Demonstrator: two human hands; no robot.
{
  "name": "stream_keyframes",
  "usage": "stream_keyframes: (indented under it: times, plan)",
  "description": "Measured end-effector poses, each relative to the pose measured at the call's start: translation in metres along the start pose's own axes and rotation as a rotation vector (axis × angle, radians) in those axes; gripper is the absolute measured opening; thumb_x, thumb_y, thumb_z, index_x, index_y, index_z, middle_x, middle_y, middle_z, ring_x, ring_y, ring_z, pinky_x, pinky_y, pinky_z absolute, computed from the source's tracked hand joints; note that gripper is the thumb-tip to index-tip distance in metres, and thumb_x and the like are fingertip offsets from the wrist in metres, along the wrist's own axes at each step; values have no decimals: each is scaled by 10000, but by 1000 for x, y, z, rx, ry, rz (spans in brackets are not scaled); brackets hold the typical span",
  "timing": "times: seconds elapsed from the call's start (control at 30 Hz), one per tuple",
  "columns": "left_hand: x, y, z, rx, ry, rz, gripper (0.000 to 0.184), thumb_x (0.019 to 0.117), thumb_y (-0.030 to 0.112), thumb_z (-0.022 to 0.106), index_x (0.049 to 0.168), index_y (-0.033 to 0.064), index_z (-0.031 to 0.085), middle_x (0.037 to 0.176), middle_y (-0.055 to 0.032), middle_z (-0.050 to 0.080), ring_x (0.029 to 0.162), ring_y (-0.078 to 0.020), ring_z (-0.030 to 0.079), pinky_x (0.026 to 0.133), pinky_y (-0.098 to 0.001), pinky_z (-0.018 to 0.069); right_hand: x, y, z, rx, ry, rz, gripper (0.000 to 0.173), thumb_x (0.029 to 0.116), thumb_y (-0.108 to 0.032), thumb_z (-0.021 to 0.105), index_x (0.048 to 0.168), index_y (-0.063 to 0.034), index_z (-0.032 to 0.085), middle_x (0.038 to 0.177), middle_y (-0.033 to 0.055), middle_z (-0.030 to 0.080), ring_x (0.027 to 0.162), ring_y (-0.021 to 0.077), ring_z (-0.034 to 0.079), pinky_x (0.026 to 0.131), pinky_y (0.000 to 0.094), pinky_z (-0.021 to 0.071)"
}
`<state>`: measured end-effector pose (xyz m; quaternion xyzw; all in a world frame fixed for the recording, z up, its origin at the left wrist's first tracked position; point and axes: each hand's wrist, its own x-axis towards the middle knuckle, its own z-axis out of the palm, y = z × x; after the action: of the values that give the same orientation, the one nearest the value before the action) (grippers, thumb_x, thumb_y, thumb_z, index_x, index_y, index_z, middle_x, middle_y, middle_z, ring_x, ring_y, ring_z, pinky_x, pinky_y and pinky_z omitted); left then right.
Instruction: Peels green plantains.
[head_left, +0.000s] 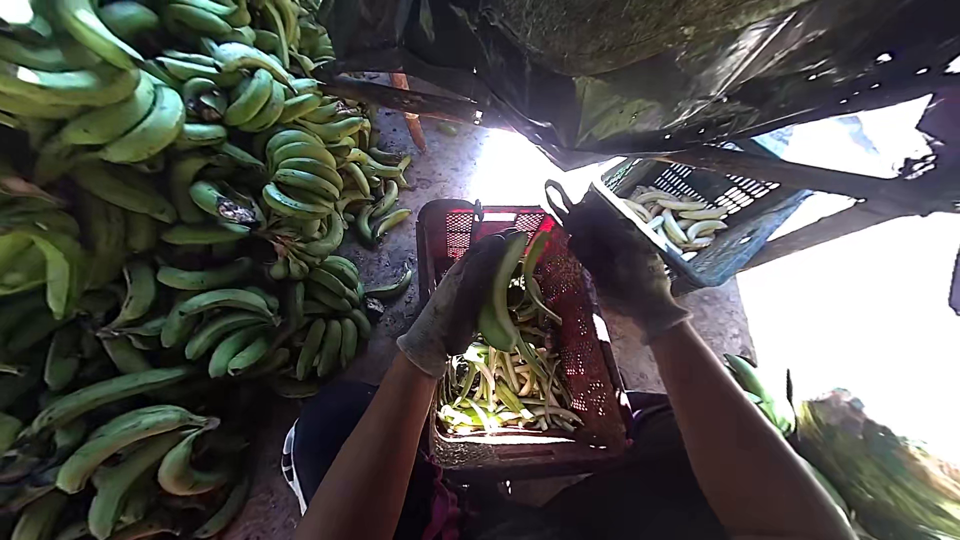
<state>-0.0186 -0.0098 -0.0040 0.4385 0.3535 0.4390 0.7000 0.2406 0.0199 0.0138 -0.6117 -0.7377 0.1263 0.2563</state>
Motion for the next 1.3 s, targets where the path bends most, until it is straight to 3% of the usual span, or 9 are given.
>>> stream_keyframes:
  times: [0.23, 0.5, 0.6, 0.73, 0.8, 0.93, 1.03, 1.13, 1.3]
  plan:
    - [9, -3, -10, 192, 388, 219, 445, 1045, 549, 455, 1446, 359, 484, 1105, 5, 697, 800, -115, 672, 614, -298, 574, -35, -23, 18, 291, -336, -226, 531, 969, -468, 618, 1480, -341, 558, 1144, 25, 699, 1018, 135, 662, 878, 387, 568]
    - [-3, 0, 12, 206, 32, 24, 395, 1087, 439, 405, 1444, 313, 517, 1013, 1, 672, 776, -79, 641, 659, -249, 561, 9, 5, 0, 79, 22, -136, 483, 972, -433, 614, 1417, -244, 630, 1282, 103, 683, 1148, 280, 650, 966, 563, 516]
    - [0, -11, 1, 70, 222, 87, 339, 1079, 440, 421, 1276, 246, 617, 949, 23, 676, 749, -60, 632, 615, -231, 547, -10, -7, 2, 51, -76, -216, 523, 961, -420, 640, 1463, -287, 578, 1191, 91, 696, 1063, 272, 674, 873, 553, 556]
    - [13, -10, 2, 108, 510, 318, 496, 1051, 548, 426, 1512, 373, 373, 1259, 40, 639, 976, -111, 665, 758, -342, 590, -31, -24, 30, 42, -131, -451, 599, 910, -548, 612, 1473, -351, 563, 1044, 72, 714, 947, 231, 677, 808, 468, 557]
    - [12, -8, 3, 77, 473, 365, 520, 1055, 535, 432, 1540, 394, 309, 1327, 35, 621, 1024, -134, 672, 783, -358, 601, -24, -26, 27, 33, -134, -462, 599, 900, -495, 631, 1471, -325, 569, 1071, 104, 705, 957, 267, 681, 803, 498, 558]
    - [-8, 2, 10, 92, 68, 67, 340, 1072, 459, 431, 1295, 248, 578, 924, 13, 659, 721, -75, 633, 591, -241, 551, 6, -7, 10, 98, -52, -339, 416, 946, -452, 644, 1281, -215, 714, 1158, 122, 704, 1068, 292, 669, 912, 537, 541]
    - [-3, 0, 12, 93, -111, -121, 479, 1054, 499, 441, 1472, 267, 459, 1060, -66, 691, 816, -169, 693, 670, -334, 605, 11, 5, 3, 62, -60, -221, 525, 985, -469, 573, 1490, -327, 549, 1274, 111, 678, 1141, 294, 645, 929, 565, 521]
    - [8, -18, 2, -38, 231, 92, 359, 1075, 484, 393, 1160, 232, 634, 840, 32, 640, 658, -49, 596, 543, -214, 506, -12, -13, 18, 27, -43, -346, 584, 922, -454, 644, 1481, -305, 562, 1096, 119, 703, 1006, 298, 666, 846, 543, 547]
    - [44, -1, 5, -381, 445, 458, 380, 1111, 393, 266, 1349, 166, 455, 1133, -63, 666, 949, -201, 699, 743, -395, 620, -21, -27, 34, 46, -24, -425, 562, 907, -536, 618, 1426, -320, 618, 1087, 102, 707, 977, 269, 672, 809, 498, 544]
